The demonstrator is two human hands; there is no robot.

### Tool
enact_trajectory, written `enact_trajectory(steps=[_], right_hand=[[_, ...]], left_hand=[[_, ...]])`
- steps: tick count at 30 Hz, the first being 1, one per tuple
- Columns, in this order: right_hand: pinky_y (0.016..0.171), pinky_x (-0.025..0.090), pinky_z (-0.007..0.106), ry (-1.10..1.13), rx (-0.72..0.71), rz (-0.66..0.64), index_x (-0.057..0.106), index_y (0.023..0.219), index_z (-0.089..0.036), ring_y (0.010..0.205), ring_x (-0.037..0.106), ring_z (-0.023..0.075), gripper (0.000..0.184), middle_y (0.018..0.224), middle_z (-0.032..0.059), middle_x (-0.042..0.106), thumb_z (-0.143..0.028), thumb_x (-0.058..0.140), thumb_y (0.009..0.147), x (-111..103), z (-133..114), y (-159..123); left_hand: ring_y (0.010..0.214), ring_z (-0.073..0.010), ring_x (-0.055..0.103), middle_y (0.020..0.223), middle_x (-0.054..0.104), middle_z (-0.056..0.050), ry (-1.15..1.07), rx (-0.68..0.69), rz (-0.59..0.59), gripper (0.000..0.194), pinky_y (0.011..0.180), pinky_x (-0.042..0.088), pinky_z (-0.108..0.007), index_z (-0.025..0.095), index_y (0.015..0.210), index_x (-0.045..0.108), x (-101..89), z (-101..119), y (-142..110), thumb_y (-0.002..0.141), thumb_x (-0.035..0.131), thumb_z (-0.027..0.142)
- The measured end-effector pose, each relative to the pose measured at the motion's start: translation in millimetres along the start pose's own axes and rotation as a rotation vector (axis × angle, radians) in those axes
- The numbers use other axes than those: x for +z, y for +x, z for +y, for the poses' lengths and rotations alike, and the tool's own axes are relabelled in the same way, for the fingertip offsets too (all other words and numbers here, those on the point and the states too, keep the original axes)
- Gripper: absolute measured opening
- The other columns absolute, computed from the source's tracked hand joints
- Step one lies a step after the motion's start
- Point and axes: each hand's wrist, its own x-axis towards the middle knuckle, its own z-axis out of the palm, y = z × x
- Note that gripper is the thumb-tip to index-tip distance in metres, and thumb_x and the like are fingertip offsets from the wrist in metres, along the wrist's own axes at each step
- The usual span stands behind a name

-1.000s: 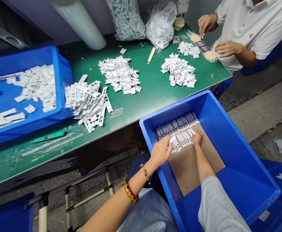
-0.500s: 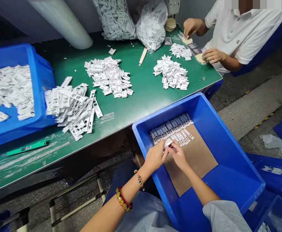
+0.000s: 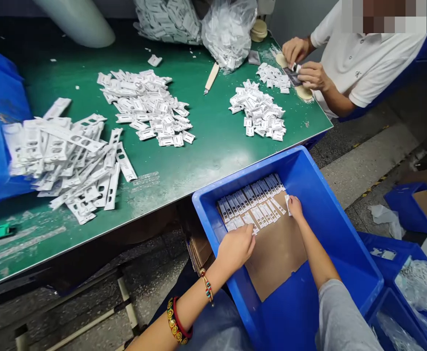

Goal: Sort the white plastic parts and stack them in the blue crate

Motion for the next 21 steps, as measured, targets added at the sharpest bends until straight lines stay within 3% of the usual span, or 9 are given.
enact_trajectory(steps=[5, 8, 13, 21], right_hand=[[0.097, 0.04, 0.037, -0.184, -0.083, -0.107, 0.069, 0.089, -0.015, 0.1, 0.059, 0.0258, 0.022, 0.098, 0.0137, 0.069, -0.019, 0.048, 0.082, 51, 23, 12], [0.097, 0.041, 0.035, -0.24, -0.133, -0.142, 0.067, 0.097, -0.016, 0.102, 0.059, 0.0243, 0.026, 0.104, 0.0127, 0.069, -0.017, 0.045, 0.083, 65, 34, 11], [0.098, 0.042, 0.039, -0.283, -0.175, -0.094, 0.063, 0.098, -0.016, 0.103, 0.057, 0.0262, 0.025, 0.105, 0.0141, 0.068, -0.028, 0.044, 0.087, 63, 48, 5], [0.079, 0.052, 0.038, -0.22, -0.17, -0.107, 0.065, 0.088, -0.017, 0.08, 0.063, 0.0242, 0.033, 0.091, 0.0127, 0.07, -0.047, 0.052, 0.083, 58, 66, -6]], left_hand=[[0.089, -0.0233, 0.069, 0.092, 0.068, -0.01, -0.049, 0.085, -0.034, 0.017, 0.077, 0.054, -0.034, 0.016, 0.097, 0.056, 1.0, -1, -3, 0.096, 0.038, 0.018], [0.091, -0.0245, 0.069, 0.095, 0.068, -0.01, -0.064, 0.106, -0.041, 0.017, 0.078, 0.055, -0.036, 0.015, 0.097, 0.056, 3.3, -2, -5, 0.095, 0.039, 0.017], [0.091, -0.0248, 0.069, 0.094, 0.069, -0.011, -0.099, 0.141, -0.046, 0.013, 0.079, 0.055, -0.037, 0.014, 0.096, 0.057, 6.6, -2, -6, 0.093, 0.044, 0.018], [0.09, -0.0254, 0.069, 0.094, 0.07, -0.011, -0.101, 0.13, -0.057, 0.013, 0.076, 0.055, -0.037, 0.014, 0.096, 0.057, 7.3, -1, -4, 0.094, 0.045, 0.019]])
